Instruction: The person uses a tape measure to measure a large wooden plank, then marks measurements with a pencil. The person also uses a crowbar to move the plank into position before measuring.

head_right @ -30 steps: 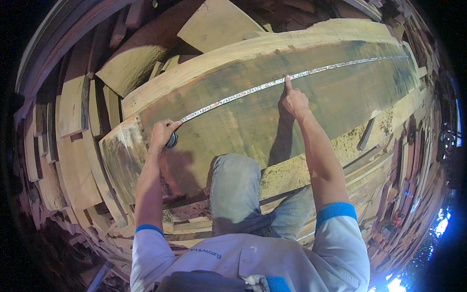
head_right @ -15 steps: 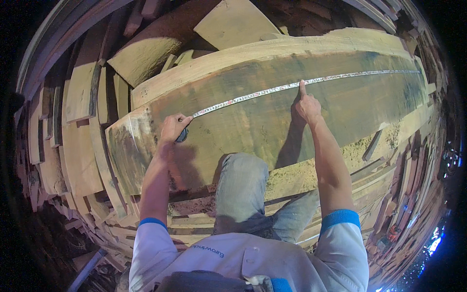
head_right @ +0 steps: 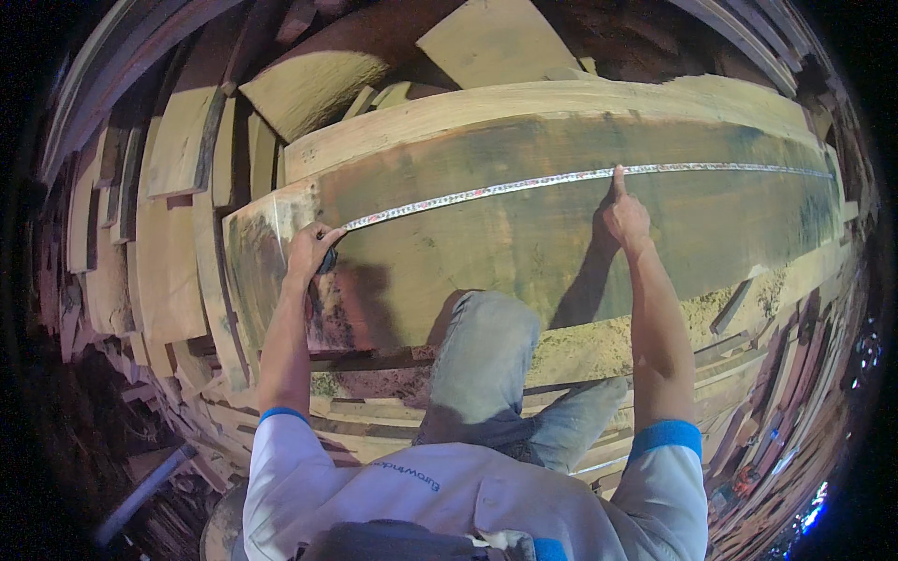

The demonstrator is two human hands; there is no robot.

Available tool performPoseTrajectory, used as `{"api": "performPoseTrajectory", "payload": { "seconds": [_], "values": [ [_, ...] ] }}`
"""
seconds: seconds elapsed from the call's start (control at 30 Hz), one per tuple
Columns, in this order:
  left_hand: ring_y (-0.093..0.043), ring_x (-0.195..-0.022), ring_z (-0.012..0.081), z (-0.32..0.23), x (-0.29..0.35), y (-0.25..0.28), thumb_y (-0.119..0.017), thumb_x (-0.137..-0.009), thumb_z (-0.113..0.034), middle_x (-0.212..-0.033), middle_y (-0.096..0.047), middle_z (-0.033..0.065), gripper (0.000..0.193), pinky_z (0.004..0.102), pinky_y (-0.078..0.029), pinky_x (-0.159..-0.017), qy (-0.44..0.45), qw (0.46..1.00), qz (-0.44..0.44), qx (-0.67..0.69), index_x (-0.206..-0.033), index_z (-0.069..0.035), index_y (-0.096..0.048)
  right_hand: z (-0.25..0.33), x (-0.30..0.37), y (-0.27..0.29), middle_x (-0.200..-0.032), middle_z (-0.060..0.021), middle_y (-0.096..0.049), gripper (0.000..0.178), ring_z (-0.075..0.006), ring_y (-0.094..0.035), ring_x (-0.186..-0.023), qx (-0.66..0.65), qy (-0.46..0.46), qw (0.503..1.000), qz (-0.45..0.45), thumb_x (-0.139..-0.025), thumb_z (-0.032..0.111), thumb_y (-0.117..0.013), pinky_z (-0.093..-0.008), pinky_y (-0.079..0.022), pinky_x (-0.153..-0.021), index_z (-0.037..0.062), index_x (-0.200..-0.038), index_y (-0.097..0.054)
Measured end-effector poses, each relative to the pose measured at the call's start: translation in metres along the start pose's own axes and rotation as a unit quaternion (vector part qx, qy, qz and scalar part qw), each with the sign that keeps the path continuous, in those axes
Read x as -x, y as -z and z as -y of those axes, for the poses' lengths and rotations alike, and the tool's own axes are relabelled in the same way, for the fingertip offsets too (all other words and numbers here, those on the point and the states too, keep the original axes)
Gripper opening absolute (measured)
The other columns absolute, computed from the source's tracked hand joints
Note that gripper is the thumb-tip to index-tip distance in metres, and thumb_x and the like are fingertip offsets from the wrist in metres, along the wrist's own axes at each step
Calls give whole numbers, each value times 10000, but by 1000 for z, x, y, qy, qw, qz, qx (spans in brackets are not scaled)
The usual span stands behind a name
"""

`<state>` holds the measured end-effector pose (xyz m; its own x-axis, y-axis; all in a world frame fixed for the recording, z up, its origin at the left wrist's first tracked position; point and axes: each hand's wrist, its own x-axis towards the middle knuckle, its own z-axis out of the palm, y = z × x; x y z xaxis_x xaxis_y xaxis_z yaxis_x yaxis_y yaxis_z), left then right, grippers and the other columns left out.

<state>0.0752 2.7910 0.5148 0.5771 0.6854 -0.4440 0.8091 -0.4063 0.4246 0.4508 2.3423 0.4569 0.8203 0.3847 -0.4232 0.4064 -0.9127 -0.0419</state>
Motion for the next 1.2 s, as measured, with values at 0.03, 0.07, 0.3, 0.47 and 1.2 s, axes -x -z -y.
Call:
{"api": "performPoseTrajectory", "payload": {
  "seconds": [0.03,0.07,0.3,0.47,1.2],
  "values": [
    [-648,-779,316,3,-1,1,-724,-793,-461,-806,-686,166,408,408,-488,-730,-16,1000,-14,-14,-833,-56,-702,0,0,0,-940,-278,-649,841,-446,-639,-857,-1,4,1000,-1,-827,148,-499,-515,-503,-765,187,-1541,-57],
    [-645,-774,315,6,-2,2,-724,-793,-465,-803,-685,163,410,406,-487,-730,-28,999,-29,-29,-833,-58,-701,-1,-1,-1,-935,-276,-650,841,-446,-639,-852,3,1,1000,0,-826,148,-501,-514,-505,-760,188,-1541,-59],
    [-651,-793,325,16,-8,1,-728,-780,-497,-819,-692,153,424,409,-488,-736,-27,998,-21,-59,-839,-78,-704,-4,-4,-7,-911,-272,-644,827,-434,-640,-838,11,-5,1000,-8,-814,125,-492,-505,-506,-757,202,-1541,-104],
    [-655,-807,327,15,-7,-2,-721,-796,-482,-829,-695,153,395,417,-494,-754,-37,996,-20,-82,-853,-91,-709,-8,-5,-9,-909,-269,-647,827,-425,-643,-844,27,10,999,-16,-818,126,-488,-503,-508,-758,201,-1543,-97],
    [-661,-819,328,137,8,71,-659,-824,-517,-833,-697,144,414,432,-485,-746,98,981,-118,-116,-873,-108,-700,-19,-10,-15,-862,-294,-642,815,-460,-631,-778,7,31,999,-30,-814,88,-483,-533,-482,-687,188,-1535,-118]
  ]
}}
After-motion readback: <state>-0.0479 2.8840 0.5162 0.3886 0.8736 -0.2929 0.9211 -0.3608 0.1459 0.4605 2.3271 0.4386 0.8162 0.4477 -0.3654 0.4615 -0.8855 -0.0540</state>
